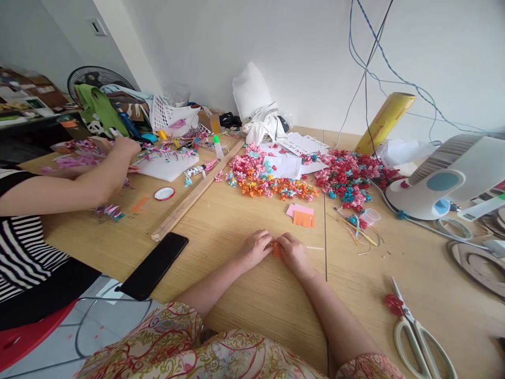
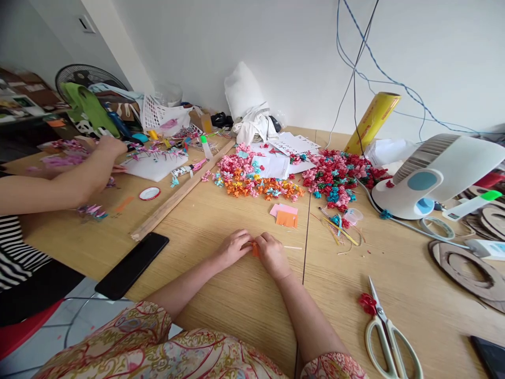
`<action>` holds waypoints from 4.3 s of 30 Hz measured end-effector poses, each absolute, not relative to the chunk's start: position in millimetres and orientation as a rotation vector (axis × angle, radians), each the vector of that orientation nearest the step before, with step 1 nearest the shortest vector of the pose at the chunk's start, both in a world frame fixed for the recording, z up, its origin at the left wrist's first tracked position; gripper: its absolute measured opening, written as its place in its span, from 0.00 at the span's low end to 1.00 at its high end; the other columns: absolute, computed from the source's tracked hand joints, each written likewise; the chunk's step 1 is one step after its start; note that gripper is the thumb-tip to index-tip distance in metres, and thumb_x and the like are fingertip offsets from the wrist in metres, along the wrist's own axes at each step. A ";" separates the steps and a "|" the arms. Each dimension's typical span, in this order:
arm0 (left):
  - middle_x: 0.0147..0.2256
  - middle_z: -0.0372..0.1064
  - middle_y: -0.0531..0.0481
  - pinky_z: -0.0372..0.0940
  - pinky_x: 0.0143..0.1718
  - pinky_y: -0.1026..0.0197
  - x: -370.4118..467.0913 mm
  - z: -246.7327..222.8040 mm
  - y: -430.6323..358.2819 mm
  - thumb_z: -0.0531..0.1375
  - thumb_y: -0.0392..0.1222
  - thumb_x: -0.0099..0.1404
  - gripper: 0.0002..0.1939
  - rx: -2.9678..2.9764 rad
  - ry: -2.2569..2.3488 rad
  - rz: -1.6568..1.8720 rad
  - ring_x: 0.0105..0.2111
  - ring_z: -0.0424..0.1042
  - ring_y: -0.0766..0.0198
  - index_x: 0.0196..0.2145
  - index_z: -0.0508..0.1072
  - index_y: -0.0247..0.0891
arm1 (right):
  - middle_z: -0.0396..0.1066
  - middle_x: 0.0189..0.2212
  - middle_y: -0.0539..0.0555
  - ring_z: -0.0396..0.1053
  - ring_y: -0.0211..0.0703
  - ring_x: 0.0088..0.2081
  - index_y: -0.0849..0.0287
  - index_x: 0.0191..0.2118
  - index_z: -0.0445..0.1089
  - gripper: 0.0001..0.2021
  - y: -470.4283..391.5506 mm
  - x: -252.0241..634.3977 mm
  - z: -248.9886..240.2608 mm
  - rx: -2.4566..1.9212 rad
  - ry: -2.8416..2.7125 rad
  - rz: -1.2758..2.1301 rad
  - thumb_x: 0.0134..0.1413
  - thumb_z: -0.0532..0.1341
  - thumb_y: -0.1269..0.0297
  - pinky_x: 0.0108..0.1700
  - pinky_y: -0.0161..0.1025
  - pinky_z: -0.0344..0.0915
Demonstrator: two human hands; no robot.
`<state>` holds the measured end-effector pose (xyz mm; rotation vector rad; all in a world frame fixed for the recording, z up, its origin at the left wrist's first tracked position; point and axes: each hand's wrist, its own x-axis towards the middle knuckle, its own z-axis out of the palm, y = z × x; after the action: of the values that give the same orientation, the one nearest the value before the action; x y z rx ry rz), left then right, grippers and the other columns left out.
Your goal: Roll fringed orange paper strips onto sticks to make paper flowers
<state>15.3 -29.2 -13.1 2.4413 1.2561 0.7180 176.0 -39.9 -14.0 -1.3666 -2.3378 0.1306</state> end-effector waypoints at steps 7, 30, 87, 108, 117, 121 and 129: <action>0.29 0.63 0.51 0.57 0.35 0.63 13.4 -14.2 -25.8 0.56 0.35 0.58 0.01 2.543 1.292 0.704 0.32 0.63 0.65 0.29 0.68 0.37 | 0.64 0.29 0.52 0.62 0.36 0.30 0.58 0.32 0.66 0.09 -41.3 174.4 -13.5 -1.341 -2.330 0.074 0.56 0.50 0.69 0.30 0.31 0.55; 0.26 0.62 0.52 0.57 0.33 0.64 22.0 -14.6 -17.5 0.56 0.28 0.55 0.06 2.485 1.305 0.807 0.30 0.61 0.65 0.24 0.66 0.36 | 0.63 0.30 0.53 0.61 0.39 0.31 0.56 0.33 0.64 0.04 -50.8 166.8 -4.8 -1.503 -2.335 -0.009 0.53 0.53 0.69 0.28 0.32 0.53; 0.30 0.65 0.50 0.60 0.36 0.62 21.9 -14.2 -5.1 0.53 0.37 0.61 0.04 2.881 1.088 0.691 0.33 0.64 0.64 0.34 0.64 0.36 | 0.62 0.30 0.49 0.60 0.32 0.25 0.55 0.34 0.66 0.10 -44.9 170.7 -3.5 -1.763 -2.300 0.103 0.57 0.48 0.65 0.26 0.32 0.47; 0.27 0.61 0.50 0.59 0.31 0.64 23.4 -15.9 -6.2 0.50 0.38 0.62 0.06 2.833 1.197 0.780 0.30 0.62 0.65 0.29 0.65 0.36 | 0.62 0.30 0.51 0.61 0.34 0.28 0.56 0.34 0.66 0.09 -49.5 169.6 4.4 -1.687 -2.359 0.063 0.56 0.48 0.70 0.27 0.31 0.49; 0.29 0.62 0.50 0.60 0.32 0.65 19.3 -15.2 -8.9 0.49 0.37 0.63 0.06 2.804 1.180 0.780 0.31 0.63 0.66 0.30 0.64 0.36 | 0.62 0.31 0.52 0.62 0.36 0.30 0.56 0.34 0.64 0.07 -50.7 168.2 11.0 -1.715 -2.466 0.048 0.54 0.50 0.72 0.26 0.33 0.49; 0.28 0.62 0.51 0.60 0.31 0.65 18.0 -17.0 -8.3 0.49 0.38 0.63 0.07 2.791 1.184 0.784 0.31 0.64 0.66 0.31 0.64 0.36 | 0.63 0.32 0.53 0.63 0.37 0.31 0.56 0.36 0.64 0.08 -50.5 167.8 13.4 -1.747 -2.486 0.077 0.55 0.50 0.72 0.27 0.33 0.51; 0.27 0.62 0.52 0.60 0.29 0.67 15.5 -24.4 -4.4 0.48 0.39 0.64 0.07 2.830 1.176 0.717 0.29 0.65 0.68 0.31 0.64 0.36 | 0.63 0.31 0.52 0.63 0.37 0.30 0.56 0.36 0.64 0.07 -49.8 168.5 11.5 -1.766 -2.476 0.049 0.56 0.50 0.67 0.27 0.33 0.51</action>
<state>15.5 -4.4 -24.4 2.8301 1.1760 0.7173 168.5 -49.8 11.5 -1.7657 -2.4756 0.0490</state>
